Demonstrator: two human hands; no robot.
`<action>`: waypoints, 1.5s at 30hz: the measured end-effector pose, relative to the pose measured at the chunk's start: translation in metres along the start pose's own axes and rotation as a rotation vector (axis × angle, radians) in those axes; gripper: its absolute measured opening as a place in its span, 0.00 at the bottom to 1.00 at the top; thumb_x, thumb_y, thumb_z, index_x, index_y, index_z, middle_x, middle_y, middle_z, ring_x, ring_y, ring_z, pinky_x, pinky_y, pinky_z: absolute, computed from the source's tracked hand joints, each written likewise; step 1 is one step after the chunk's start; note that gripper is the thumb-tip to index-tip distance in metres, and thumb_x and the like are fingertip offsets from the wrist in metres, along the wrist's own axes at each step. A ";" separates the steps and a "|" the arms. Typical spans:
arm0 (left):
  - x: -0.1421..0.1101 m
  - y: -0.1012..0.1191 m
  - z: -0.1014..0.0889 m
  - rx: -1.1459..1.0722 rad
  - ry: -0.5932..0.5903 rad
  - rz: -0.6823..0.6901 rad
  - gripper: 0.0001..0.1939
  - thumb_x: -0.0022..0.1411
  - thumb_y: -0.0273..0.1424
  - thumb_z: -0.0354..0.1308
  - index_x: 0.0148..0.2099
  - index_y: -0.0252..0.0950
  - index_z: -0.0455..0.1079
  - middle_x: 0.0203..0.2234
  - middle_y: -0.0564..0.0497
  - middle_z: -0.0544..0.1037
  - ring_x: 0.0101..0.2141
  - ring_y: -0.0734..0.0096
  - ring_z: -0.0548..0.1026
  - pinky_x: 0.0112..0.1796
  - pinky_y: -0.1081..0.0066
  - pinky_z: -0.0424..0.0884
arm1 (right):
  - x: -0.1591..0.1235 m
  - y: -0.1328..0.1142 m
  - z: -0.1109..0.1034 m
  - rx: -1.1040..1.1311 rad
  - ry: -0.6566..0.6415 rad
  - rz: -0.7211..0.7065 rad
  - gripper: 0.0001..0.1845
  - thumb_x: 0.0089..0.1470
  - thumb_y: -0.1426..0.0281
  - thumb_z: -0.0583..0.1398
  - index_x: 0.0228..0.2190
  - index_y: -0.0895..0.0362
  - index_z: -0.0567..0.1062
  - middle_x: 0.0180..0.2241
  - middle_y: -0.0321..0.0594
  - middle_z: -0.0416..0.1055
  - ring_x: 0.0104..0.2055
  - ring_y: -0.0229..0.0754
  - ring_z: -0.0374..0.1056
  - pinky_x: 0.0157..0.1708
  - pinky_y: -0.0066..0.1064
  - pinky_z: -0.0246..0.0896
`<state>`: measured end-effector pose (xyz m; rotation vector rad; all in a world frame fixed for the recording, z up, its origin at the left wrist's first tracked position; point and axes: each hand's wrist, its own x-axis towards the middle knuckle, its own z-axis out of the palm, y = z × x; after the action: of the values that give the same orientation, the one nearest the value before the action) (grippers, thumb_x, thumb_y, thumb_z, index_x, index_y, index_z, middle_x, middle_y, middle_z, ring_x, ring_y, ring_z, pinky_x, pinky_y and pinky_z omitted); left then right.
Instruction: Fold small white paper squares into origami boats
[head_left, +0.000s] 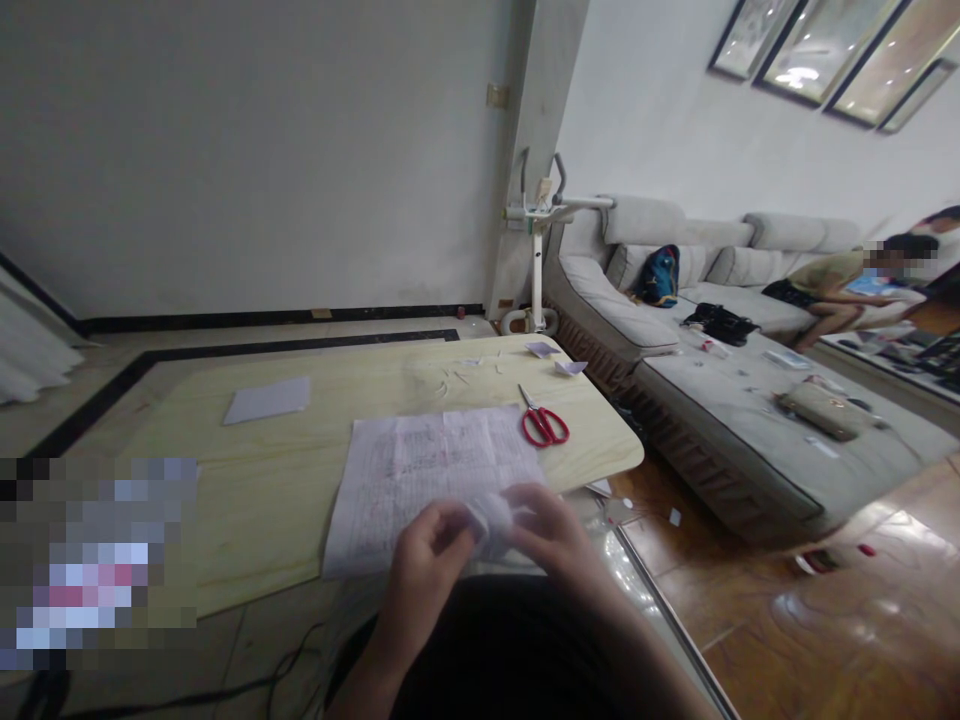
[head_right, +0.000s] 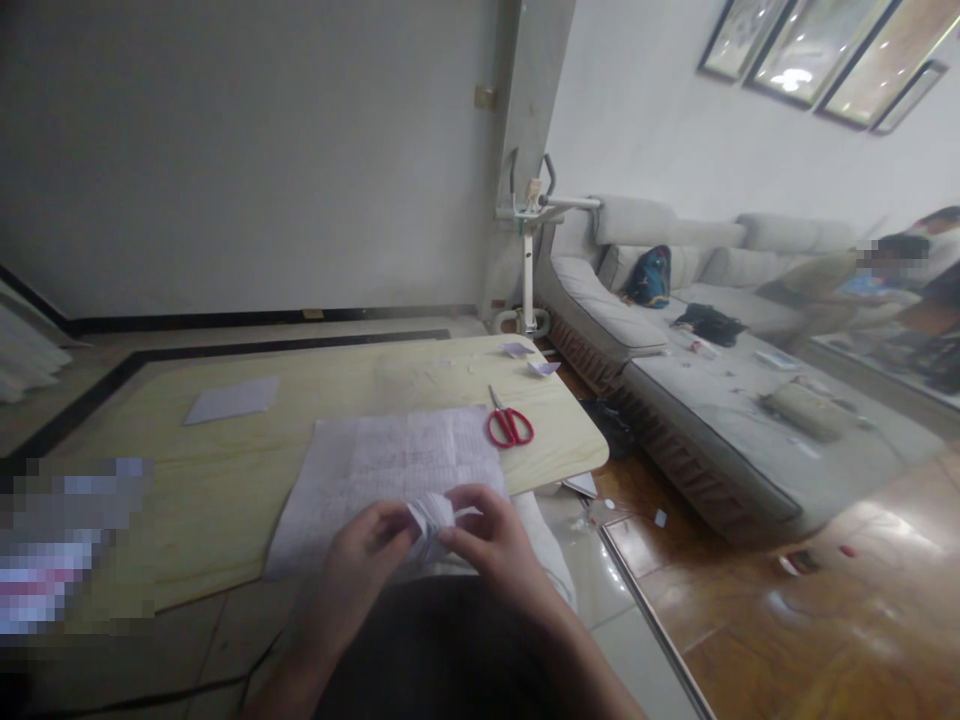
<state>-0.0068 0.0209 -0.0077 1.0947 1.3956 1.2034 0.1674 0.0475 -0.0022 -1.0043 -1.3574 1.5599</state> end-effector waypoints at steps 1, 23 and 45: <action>0.001 0.000 0.000 -0.009 -0.001 -0.006 0.10 0.52 0.34 0.62 0.36 0.35 0.74 0.30 0.49 0.83 0.34 0.62 0.81 0.34 0.70 0.75 | -0.001 0.000 0.000 -0.003 0.010 -0.001 0.19 0.46 0.62 0.69 0.38 0.56 0.72 0.33 0.36 0.71 0.33 0.40 0.69 0.31 0.30 0.65; 0.000 -0.002 0.001 -0.069 -0.036 -0.069 0.10 0.51 0.34 0.62 0.37 0.35 0.73 0.27 0.52 0.80 0.32 0.64 0.79 0.33 0.72 0.73 | -0.011 0.005 0.011 -0.123 0.031 -0.102 0.16 0.52 0.69 0.65 0.43 0.52 0.69 0.30 0.33 0.68 0.28 0.36 0.64 0.24 0.26 0.58; -0.016 -0.006 0.004 0.338 0.002 0.444 0.20 0.57 0.26 0.58 0.53 0.40 0.68 0.45 0.47 0.79 0.42 0.63 0.78 0.43 0.67 0.75 | -0.015 0.005 0.008 -0.367 0.163 -0.345 0.16 0.56 0.72 0.60 0.47 0.52 0.74 0.47 0.45 0.75 0.49 0.49 0.70 0.49 0.42 0.67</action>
<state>-0.0009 0.0051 -0.0127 1.7075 1.4340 1.2992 0.1649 0.0304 -0.0060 -1.0212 -1.6345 0.9754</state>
